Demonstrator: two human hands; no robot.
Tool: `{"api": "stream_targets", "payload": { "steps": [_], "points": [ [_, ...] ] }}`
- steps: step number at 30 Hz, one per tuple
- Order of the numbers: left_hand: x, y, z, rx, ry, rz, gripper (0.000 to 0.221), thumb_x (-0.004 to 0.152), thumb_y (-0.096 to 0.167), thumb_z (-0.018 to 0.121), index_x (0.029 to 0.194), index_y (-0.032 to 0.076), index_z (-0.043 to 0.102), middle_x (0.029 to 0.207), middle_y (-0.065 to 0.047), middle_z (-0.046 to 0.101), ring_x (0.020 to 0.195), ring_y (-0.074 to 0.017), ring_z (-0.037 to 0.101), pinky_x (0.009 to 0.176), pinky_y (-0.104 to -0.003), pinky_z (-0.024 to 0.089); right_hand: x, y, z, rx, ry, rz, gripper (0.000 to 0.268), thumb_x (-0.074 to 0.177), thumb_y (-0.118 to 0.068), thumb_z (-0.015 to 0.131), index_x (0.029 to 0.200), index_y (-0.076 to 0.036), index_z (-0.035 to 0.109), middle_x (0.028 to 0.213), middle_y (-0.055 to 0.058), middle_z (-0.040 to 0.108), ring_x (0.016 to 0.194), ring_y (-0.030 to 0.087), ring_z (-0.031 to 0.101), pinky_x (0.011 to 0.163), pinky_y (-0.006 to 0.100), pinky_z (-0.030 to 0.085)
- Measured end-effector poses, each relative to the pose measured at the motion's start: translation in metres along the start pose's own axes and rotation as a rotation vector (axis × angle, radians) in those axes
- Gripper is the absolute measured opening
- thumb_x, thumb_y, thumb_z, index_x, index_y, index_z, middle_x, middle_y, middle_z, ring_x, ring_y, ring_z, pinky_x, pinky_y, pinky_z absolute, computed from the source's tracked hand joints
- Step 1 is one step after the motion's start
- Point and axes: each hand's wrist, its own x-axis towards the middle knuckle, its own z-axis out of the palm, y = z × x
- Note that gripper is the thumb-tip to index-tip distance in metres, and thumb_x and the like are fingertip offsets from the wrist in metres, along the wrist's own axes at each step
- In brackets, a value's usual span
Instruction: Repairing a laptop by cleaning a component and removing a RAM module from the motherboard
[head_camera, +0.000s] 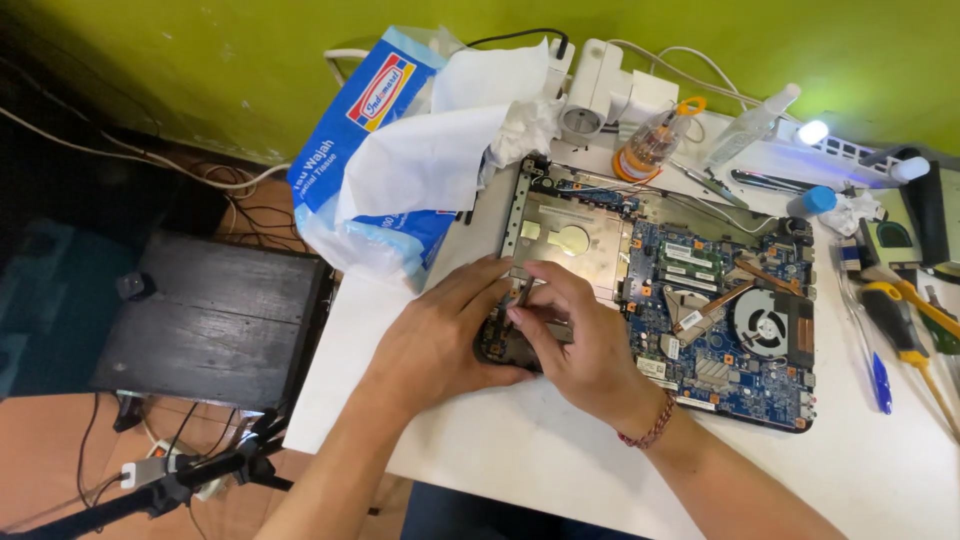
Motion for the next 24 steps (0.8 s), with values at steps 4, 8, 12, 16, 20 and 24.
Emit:
{"api": "stream_targets", "payload": {
  "steps": [4,8,12,16,20,24],
  "points": [
    [-0.001,-0.003,0.002,-0.002,-0.002,0.007,0.081,0.063,0.036,0.088,0.122,-0.005,0.051,0.133,-0.021,0.052,0.122,-0.0386,0.052,0.1,-0.046,0.046,0.0,-0.002,0.0,-0.009,0.013,0.0,0.046,0.091,-0.007,0.062,0.13,-0.004,0.038,0.083,0.009,0.067,0.078,0.016,0.069,0.078,0.026,0.059],
    [-0.001,-0.002,0.002,0.018,0.012,0.01,0.079,0.064,0.037,0.088,0.12,-0.005,0.052,0.132,-0.021,0.052,0.122,-0.0376,0.053,0.099,-0.046,0.047,-0.001,-0.002,0.0,-0.039,0.018,-0.01,0.045,0.092,-0.008,0.062,0.13,-0.004,0.039,0.086,0.008,0.068,0.079,0.016,0.069,0.077,0.025,0.058],
    [-0.001,-0.003,0.001,0.0,-0.008,0.001,0.079,0.064,0.039,0.087,0.12,-0.005,0.052,0.134,-0.021,0.051,0.123,-0.0376,0.052,0.1,-0.046,0.046,-0.002,0.0,0.0,-0.055,0.013,-0.008,0.045,0.091,-0.009,0.063,0.13,-0.004,0.039,0.086,0.009,0.068,0.079,0.017,0.07,0.077,0.026,0.057],
    [0.0,-0.001,-0.001,-0.004,-0.005,0.005,0.079,0.064,0.036,0.087,0.121,-0.005,0.051,0.133,-0.02,0.052,0.122,-0.0372,0.052,0.1,-0.045,0.047,-0.004,0.002,0.002,-0.072,0.033,-0.072,0.043,0.092,-0.006,0.063,0.128,-0.002,0.04,0.083,0.009,0.066,0.077,0.017,0.068,0.076,0.026,0.057],
    [0.001,-0.001,0.001,0.013,0.023,0.02,0.074,0.066,0.032,0.085,0.122,-0.004,0.051,0.131,-0.02,0.054,0.12,-0.0368,0.055,0.097,-0.045,0.049,-0.008,0.009,0.003,-0.083,0.031,-0.15,0.04,0.091,-0.005,0.065,0.126,-0.005,0.046,0.096,0.01,0.068,0.085,0.019,0.071,0.081,0.03,0.059],
    [0.002,0.001,0.0,0.021,0.06,0.062,0.065,0.072,0.032,0.084,0.114,-0.008,0.055,0.127,-0.025,0.055,0.116,-0.0386,0.057,0.097,-0.045,0.05,-0.004,0.003,-0.001,-0.076,-0.024,-0.401,0.04,0.094,0.004,0.061,0.126,-0.007,0.04,0.101,0.015,0.063,0.091,0.03,0.065,0.081,0.036,0.057]
  ]
}}
